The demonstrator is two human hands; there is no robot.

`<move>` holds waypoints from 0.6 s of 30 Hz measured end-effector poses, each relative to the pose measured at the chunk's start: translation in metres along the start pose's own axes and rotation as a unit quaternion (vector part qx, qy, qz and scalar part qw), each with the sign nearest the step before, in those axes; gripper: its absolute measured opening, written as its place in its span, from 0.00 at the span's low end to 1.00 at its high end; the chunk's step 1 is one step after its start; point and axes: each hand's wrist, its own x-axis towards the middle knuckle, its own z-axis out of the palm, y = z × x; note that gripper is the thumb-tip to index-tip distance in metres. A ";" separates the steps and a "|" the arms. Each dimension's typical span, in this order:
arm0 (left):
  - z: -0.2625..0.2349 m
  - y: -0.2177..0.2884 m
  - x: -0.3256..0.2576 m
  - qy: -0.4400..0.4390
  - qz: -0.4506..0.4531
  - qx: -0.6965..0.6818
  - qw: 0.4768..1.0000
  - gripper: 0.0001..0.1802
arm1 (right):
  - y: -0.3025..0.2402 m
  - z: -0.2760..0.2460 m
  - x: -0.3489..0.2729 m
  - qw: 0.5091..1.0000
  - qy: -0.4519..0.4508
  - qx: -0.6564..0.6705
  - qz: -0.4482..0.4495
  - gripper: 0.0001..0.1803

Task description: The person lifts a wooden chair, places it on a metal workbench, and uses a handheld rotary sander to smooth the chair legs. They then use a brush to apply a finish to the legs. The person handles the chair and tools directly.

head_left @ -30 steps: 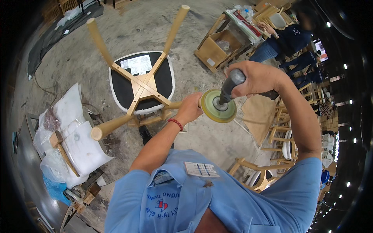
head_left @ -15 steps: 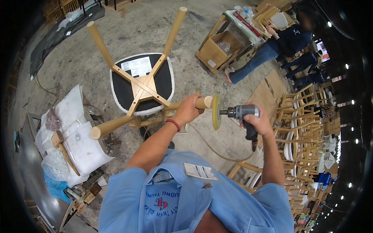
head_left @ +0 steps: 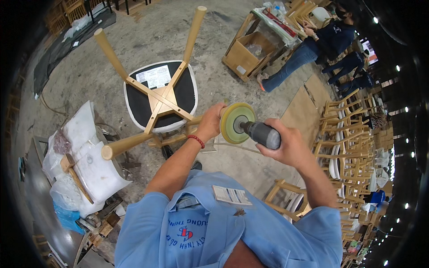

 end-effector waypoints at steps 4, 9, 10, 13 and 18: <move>0.003 -0.004 0.000 0.018 0.058 0.017 0.998 0.19 | -0.030 -0.026 0.040 0.991 -0.099 -0.089 -0.020 0.27; 0.006 -0.005 0.001 0.037 0.051 -0.032 0.997 0.22 | -0.050 -0.041 0.100 0.966 -0.170 -0.182 -0.076 0.29; 0.008 -0.003 0.001 0.046 0.048 -0.042 0.997 0.23 | -0.040 -0.041 0.111 0.967 -0.155 -0.186 -0.080 0.30; 0.001 0.004 0.002 -0.014 -0.070 0.013 0.997 0.23 | -0.048 -0.064 0.145 0.964 -0.197 -0.172 0.039 0.30; 0.001 0.009 0.000 0.006 -0.067 0.003 0.998 0.21 | -0.020 -0.093 0.147 0.969 -0.168 -0.123 0.135 0.28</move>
